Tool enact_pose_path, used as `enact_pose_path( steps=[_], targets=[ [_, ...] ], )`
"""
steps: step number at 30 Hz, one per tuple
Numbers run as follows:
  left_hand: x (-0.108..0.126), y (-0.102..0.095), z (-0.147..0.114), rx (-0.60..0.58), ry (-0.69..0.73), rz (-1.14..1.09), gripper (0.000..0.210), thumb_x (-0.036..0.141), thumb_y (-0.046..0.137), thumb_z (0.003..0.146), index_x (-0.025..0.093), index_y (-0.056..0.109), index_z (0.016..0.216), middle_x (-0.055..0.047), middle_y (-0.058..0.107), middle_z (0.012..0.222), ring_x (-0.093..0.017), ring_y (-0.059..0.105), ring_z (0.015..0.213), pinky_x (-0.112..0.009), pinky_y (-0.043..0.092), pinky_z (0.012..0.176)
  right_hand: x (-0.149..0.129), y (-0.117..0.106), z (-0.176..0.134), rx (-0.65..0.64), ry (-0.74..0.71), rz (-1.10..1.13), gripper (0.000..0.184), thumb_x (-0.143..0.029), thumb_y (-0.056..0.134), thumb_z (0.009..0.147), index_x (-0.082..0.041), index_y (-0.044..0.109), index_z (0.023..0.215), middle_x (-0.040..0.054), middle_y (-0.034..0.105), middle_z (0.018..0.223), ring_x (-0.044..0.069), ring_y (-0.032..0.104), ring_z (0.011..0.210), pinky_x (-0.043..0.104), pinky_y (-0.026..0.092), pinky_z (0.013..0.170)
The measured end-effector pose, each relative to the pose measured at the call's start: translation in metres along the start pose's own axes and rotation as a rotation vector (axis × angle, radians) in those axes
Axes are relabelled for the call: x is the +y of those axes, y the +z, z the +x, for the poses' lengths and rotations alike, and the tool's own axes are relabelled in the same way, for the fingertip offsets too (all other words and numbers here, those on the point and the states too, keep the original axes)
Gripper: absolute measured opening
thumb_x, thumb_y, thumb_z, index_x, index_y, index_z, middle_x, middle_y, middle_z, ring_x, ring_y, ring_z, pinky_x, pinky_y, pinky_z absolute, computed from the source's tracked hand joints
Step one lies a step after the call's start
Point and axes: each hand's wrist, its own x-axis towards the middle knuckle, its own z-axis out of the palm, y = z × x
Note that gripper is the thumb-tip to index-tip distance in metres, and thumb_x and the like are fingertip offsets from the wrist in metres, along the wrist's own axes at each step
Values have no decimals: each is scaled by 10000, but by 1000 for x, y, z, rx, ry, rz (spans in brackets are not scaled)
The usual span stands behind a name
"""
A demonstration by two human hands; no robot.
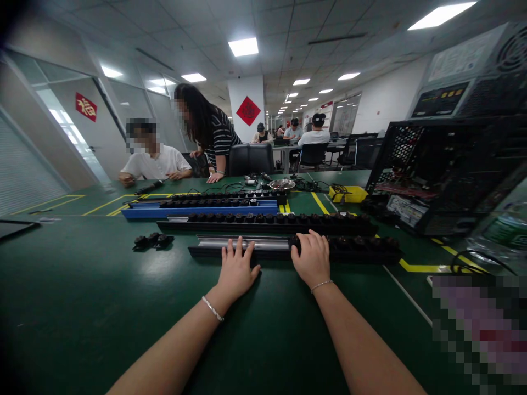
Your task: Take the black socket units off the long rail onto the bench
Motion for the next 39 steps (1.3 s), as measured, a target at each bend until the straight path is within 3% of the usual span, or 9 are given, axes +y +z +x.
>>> enact_pose_path(
  steps=[6, 17, 30, 39],
  targets=[
    [35, 8, -5, 12, 86, -8, 702, 446, 493, 813, 123, 303, 1407, -158, 230, 1497, -358, 142, 1373, -541, 178, 1094, 1, 0, 0, 7, 9, 25, 321, -282, 466, 799, -139, 593, 1056, 118, 631, 1044, 259, 469, 1140, 444, 313, 1000],
    [20, 6, -1, 34, 186, -110, 587, 333, 502, 825, 248, 339, 1382, -87, 338, 1454, -294, 237, 1352, -549, 180, 1099, -2, -3, 1, 5, 50, 20, 293, -286, 455, 800, -160, 602, 1021, 97, 669, 991, 248, 490, 1121, 483, 232, 1043],
    [24, -6, -1, -26, 188, -150, 505, 270, 542, 799, 346, 439, 1287, -27, 347, 1445, -295, 233, 1342, -583, 157, 1087, -10, -6, 0, -38, -60, 96, 303, -241, 449, 793, -176, 598, 1048, 80, 682, 974, 239, 497, 1126, 475, 248, 1046],
    [24, -5, -1, -26, 207, -142, 539, 295, 546, 801, 378, 411, 1316, -29, 339, 1446, -302, 234, 1335, -600, 139, 1079, -16, -8, -2, -135, -144, 103, 316, -195, 418, 801, -172, 580, 1072, 77, 658, 1076, 227, 469, 1181, 509, 156, 1093]
  ],
)
